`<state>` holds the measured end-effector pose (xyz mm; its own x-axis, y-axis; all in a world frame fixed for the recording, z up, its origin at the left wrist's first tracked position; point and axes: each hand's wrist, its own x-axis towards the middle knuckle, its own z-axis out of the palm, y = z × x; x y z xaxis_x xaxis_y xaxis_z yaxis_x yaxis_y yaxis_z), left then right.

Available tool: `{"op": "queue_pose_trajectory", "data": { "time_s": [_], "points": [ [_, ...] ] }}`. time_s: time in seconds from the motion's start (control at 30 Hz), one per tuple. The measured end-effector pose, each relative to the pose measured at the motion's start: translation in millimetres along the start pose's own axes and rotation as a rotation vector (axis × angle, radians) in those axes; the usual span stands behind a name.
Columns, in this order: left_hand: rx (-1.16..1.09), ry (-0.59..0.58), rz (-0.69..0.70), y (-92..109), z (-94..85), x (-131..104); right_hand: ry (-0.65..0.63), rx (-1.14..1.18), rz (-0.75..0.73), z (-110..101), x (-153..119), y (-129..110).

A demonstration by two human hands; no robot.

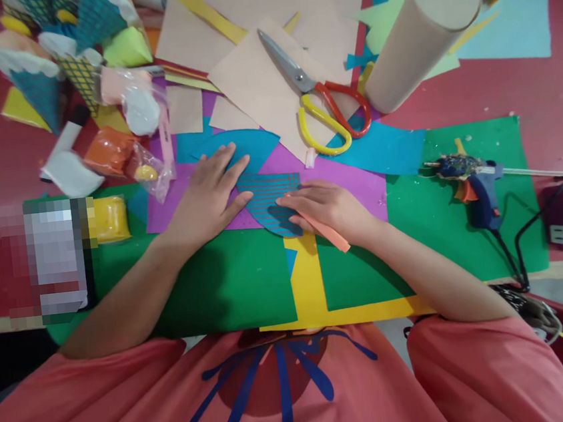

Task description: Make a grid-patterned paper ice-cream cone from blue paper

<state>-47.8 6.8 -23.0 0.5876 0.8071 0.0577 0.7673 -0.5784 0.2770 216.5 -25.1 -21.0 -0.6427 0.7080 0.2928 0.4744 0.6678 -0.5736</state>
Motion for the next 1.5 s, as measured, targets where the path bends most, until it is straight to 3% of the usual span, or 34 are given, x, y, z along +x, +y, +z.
{"op": "queue_pose_trajectory", "data": {
  "time_s": [0.17,0.33,0.5,0.57,0.8,1.13,1.5],
  "points": [
    [-0.015,0.021,0.264,19.3,-1.7,-4.8,0.050,-0.050,0.008,-3.3,-0.9,-1.4],
    [-0.001,-0.060,0.306,27.0,4.7,-8.1,0.078,0.284,0.271,-16.3,-0.3,-5.8],
    [0.007,-0.069,0.338,29.2,3.3,-9.2,0.384,0.663,0.493,-15.5,3.3,4.5],
    [0.001,-0.058,0.346,30.7,2.5,-9.8,0.438,0.772,0.543,-13.1,5.2,9.6],
    [-0.027,-0.076,0.354,32.6,6.2,-9.3,0.311,0.690,0.545,-15.8,10.7,5.5],
    [0.017,-0.012,0.344,38.2,9.7,-4.1,0.378,0.790,0.561,-12.1,9.7,10.3],
    [0.035,0.005,0.282,45.2,5.6,6.4,0.269,0.739,0.566,-20.9,13.4,18.0]
  ]
}}
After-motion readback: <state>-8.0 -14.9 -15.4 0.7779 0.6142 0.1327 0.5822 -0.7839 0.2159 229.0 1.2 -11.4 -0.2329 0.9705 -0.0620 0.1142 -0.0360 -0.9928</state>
